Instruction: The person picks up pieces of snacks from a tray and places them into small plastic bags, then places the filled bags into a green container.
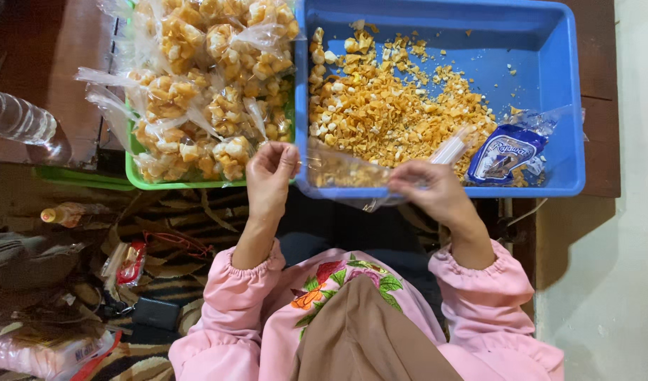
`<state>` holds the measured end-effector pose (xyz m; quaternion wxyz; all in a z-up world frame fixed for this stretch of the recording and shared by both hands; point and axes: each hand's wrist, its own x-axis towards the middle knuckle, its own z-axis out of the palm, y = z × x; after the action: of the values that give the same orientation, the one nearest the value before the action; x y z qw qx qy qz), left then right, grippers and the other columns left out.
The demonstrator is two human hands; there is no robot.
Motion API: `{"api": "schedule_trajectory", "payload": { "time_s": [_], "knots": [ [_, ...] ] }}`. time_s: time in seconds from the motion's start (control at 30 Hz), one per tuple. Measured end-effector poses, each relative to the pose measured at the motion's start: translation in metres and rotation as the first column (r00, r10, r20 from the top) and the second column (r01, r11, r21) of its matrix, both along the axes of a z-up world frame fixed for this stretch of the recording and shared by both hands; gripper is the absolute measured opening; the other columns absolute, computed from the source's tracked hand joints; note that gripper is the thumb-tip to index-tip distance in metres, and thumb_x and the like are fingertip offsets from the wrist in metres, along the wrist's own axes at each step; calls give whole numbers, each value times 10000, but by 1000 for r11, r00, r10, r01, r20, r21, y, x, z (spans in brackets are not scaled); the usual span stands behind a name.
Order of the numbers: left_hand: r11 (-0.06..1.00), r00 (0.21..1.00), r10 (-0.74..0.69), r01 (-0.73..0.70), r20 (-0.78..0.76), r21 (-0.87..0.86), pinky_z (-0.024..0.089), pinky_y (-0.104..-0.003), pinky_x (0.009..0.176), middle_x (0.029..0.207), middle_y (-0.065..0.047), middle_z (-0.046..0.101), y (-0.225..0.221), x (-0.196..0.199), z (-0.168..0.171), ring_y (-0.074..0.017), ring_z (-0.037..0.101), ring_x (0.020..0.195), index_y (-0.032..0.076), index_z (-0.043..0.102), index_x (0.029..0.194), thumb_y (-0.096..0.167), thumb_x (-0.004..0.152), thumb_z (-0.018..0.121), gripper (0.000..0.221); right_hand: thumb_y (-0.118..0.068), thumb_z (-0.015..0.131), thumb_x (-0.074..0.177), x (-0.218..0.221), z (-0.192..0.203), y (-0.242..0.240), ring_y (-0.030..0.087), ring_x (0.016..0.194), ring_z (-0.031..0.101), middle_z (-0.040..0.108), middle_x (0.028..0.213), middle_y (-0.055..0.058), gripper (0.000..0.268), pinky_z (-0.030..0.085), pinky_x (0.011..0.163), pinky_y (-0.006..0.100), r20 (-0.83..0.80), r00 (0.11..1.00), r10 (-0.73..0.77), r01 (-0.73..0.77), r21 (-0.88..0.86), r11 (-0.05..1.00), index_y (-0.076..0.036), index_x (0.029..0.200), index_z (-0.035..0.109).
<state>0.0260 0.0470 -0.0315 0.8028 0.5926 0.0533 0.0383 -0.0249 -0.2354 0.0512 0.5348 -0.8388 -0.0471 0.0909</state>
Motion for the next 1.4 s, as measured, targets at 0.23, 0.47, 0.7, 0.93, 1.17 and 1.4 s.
{"api": "schedule_trajectory", "payload": {
  "time_s": [0.23,0.47,0.7,0.93,1.17,1.4],
  "knots": [
    [998,999,-1,-1,-42,-55,499,-203,489,699,-48,633,-2,-26,-2,-104,599,542,34,641,946,169,1013,674,154,-152,783,944,9,-35,-13,89,697,678,706,766,67,125,539,711,192,38,855,-517,443,465,767,-67,973,696],
    [890,905,-236,56,353,452,408,-463,1106,1233,-179,618,-40,-27,90,-360,570,1241,10,555,1315,226,949,715,454,-86,822,902,-1,14,35,59,669,565,658,742,36,97,493,632,201,137,943,-304,249,319,915,-36,938,747],
    [931,934,-355,357,37,-79,484,-199,750,760,-32,731,-72,-20,55,-60,645,761,78,731,926,282,940,768,208,-89,761,944,-6,26,25,69,813,577,668,858,37,100,507,795,235,84,976,-203,169,307,937,-12,1004,741],
    [900,928,-370,368,39,-232,494,-223,775,791,-46,702,-101,-32,34,-70,626,798,79,691,950,285,1023,663,220,-56,572,1026,-19,-18,70,268,571,553,622,732,70,215,473,640,352,853,510,-112,370,-99,924,-76,831,661],
    [833,931,-300,149,-207,-533,229,-171,434,417,45,378,-107,-31,34,-26,316,385,193,400,488,626,1037,409,699,-210,698,999,8,-12,68,308,468,456,381,510,42,487,393,549,377,833,553,-20,341,-205,917,-137,575,470],
    [806,892,-426,300,-149,-510,163,-215,371,357,2,243,-93,-36,69,-93,219,312,152,337,443,728,1004,249,809,-145,699,986,20,-2,75,313,449,467,488,427,61,513,412,571,346,574,773,-269,292,53,955,-138,498,542]
  ]
}}
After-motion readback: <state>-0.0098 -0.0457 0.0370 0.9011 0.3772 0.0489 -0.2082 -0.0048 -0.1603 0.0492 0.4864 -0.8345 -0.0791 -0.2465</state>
